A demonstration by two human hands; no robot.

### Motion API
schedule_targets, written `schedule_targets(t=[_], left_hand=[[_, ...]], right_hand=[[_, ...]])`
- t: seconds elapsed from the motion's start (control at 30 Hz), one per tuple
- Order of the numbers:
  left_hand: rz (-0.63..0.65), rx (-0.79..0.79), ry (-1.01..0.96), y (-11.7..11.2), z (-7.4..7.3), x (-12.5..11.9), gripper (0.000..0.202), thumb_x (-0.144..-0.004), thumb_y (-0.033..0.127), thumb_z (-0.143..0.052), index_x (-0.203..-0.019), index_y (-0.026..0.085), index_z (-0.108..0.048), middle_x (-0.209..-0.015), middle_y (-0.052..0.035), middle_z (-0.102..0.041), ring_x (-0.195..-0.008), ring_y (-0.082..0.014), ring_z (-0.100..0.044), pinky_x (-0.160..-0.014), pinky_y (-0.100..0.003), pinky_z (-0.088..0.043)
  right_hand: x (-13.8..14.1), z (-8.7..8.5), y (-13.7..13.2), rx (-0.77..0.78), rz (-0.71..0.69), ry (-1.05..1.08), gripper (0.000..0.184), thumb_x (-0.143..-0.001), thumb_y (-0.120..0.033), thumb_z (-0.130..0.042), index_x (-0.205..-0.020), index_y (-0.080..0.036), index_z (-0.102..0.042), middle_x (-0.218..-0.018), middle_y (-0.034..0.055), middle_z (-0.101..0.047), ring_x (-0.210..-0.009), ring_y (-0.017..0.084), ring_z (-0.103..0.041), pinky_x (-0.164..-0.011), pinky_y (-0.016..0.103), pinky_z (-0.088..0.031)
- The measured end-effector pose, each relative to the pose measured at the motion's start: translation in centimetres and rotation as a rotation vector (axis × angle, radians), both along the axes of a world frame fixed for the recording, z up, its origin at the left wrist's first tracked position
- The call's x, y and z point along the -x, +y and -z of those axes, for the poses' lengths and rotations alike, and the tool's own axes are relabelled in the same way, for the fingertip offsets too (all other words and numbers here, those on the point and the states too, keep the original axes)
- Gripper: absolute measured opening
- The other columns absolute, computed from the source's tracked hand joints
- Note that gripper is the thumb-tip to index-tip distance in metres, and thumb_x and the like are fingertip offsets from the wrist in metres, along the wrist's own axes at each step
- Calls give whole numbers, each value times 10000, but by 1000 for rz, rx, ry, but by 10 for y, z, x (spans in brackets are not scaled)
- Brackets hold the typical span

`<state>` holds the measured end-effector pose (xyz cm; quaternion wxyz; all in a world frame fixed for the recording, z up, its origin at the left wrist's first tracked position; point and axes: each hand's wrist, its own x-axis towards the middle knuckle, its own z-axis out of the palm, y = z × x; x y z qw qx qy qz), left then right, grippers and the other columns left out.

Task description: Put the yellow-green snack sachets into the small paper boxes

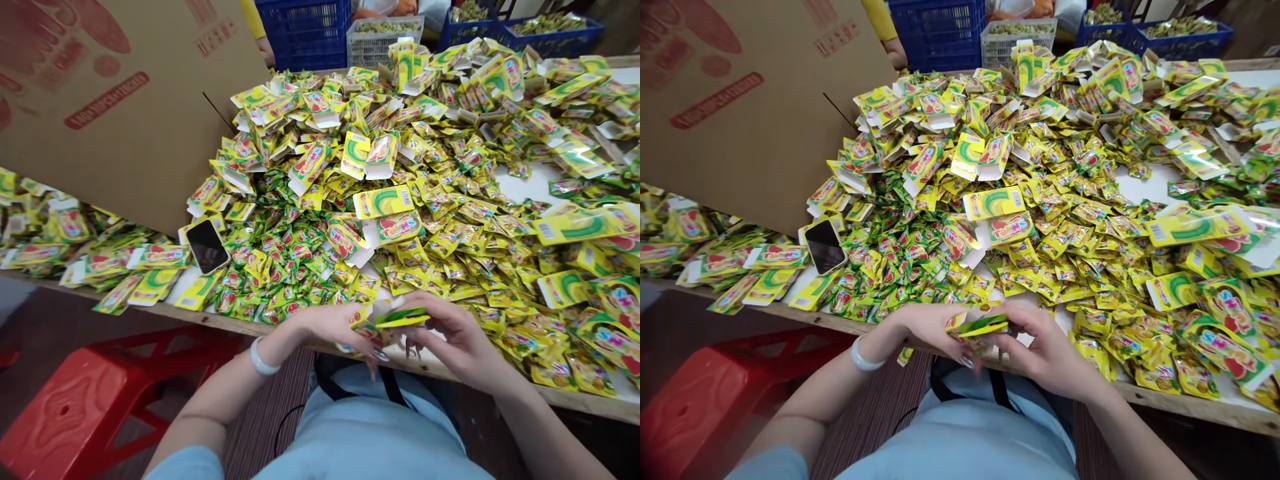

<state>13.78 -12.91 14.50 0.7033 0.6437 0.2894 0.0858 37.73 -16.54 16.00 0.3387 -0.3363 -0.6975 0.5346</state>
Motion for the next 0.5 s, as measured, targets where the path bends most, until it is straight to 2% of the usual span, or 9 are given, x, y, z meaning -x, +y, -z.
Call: schedule_targets(t=[0.07,0.17,0.3,0.43,0.5], left_hand=[[-31,39,-51,-7,6,-10,334,-710,435,-749,-837,158,-612,-769,-13,-647,-714,-156,-591,-697,-268,-513],[-211,-43,-38,-22,5,-19,287,-723,350,-734,-871,154,-585,-786,7,-591,-726,-132,-527,-712,-252,-481],[-302,-73,32,-33,-1,-22,331,-750,348,-736,-989,153,-616,-835,2,-624,-717,-131,-538,-696,-247,-475],[-333,-264,218,-39,0,-24,387,-778,358,-711,-1110,169,-649,-990,-47,-698,-834,-190,-620,-783,-289,-486],[-340,-297,260,-41,3,-27,403,-778,364,-705,-1122,159,-653,-1014,-68,-707,-876,-217,-636,-805,-307,-493]], right_hand=[[0,1,-1,5,98,55,233,-951,-194,-589,-1147,-276,-687,-1087,67,-619,-845,151,-642,-628,233,-554],[1,3,0,-29,159,65,250,-960,-172,-562,-1160,-289,-655,-1051,54,-567,-825,147,-612,-591,232,-539],[2,-2,4,-262,137,-109,203,-936,-110,-558,-1058,-245,-647,-960,46,-594,-882,164,-597,-727,267,-524],[3,-10,2,-275,53,-361,232,-872,-30,-544,-962,-212,-657,-930,46,-588,-814,159,-603,-706,269,-512],[5,-13,1,-271,5,-476,264,-840,-10,-527,-946,-208,-667,-947,58,-592,-802,171,-615,-702,287,-524]])
